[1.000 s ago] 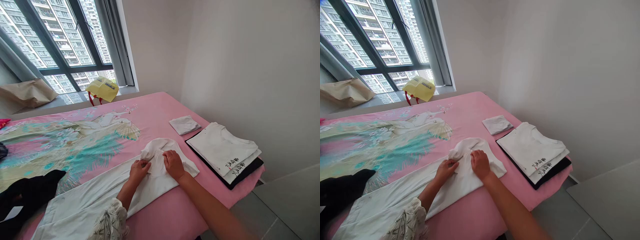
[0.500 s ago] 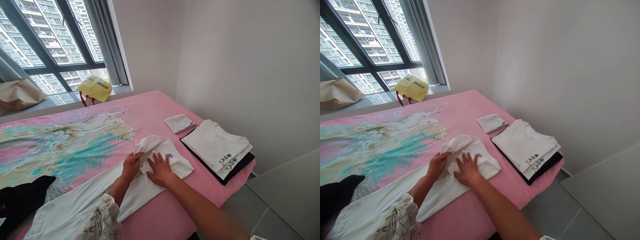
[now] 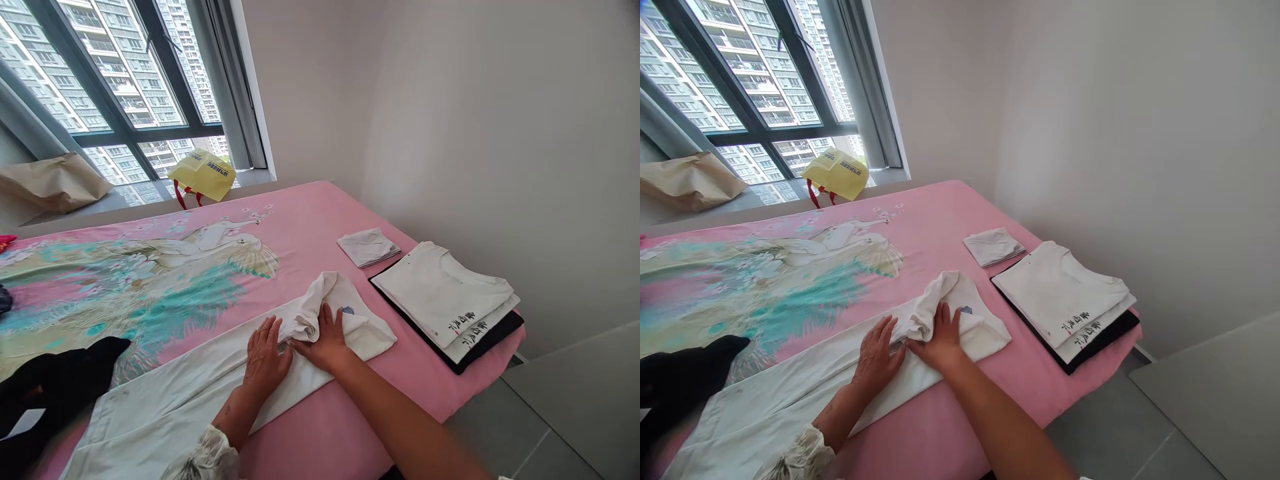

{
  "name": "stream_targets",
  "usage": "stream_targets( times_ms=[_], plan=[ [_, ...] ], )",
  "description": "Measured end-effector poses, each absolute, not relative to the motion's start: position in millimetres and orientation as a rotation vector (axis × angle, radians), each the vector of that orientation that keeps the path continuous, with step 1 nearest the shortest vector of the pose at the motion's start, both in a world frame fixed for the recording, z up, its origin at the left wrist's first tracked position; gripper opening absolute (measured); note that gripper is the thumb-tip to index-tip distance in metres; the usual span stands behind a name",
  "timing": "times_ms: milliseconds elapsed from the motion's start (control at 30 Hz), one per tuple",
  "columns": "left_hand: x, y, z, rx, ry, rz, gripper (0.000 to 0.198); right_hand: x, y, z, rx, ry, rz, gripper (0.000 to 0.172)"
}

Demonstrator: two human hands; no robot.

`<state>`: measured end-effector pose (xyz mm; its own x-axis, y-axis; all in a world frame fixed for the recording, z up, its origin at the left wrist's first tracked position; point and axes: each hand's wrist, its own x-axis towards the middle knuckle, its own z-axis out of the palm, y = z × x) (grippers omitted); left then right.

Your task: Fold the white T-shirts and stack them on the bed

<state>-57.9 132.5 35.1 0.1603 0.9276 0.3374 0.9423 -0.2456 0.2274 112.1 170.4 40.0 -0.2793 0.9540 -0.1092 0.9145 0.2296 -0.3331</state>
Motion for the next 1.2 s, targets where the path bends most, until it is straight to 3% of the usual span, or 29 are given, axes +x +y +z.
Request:
stream_targets(
  times_ms=[167, 333, 467, 667, 800, 967, 1100, 1200],
  plan=[
    [-62, 126, 23, -2.449, -2.055, -0.327, 0.052, 129, 173, 32, -1.638, -2.349, 0.524, 0.090],
    [-60, 120, 25, -2.447, -2.062, -0.356, 0.051, 148, 167, 39, -1.358, -1.951, 0.428, 0.041],
    [-47, 124, 31, -2.357, -2.229, -0.395, 0.049, 137, 165, 52, -1.300, -1.922, 0.262, 0.020],
    [-27, 126, 29, -2.198, -2.360, -0.553, 0.047, 148, 168, 48, -1.713, -1.867, 0.476, 0.011],
    [-25, 125, 23, -2.265, -2.140, -0.707, 0.039, 170, 159, 43, -1.869, -1.734, 0.651, 0.019],
    [-28, 128, 21, -2.319, -2.033, -0.834, 0.026, 168, 157, 50, -1.674, -1.785, 0.451, 0.044],
    [-29, 128, 18, -2.321, -1.993, -0.914, 0.026, 171, 165, 55, -1.583, -1.733, 0.525, 0.022],
    [-27, 129, 16, -2.304, -2.008, -0.908, 0.032, 177, 166, 59, -1.602, -1.619, 0.599, 0.019]
  ],
)
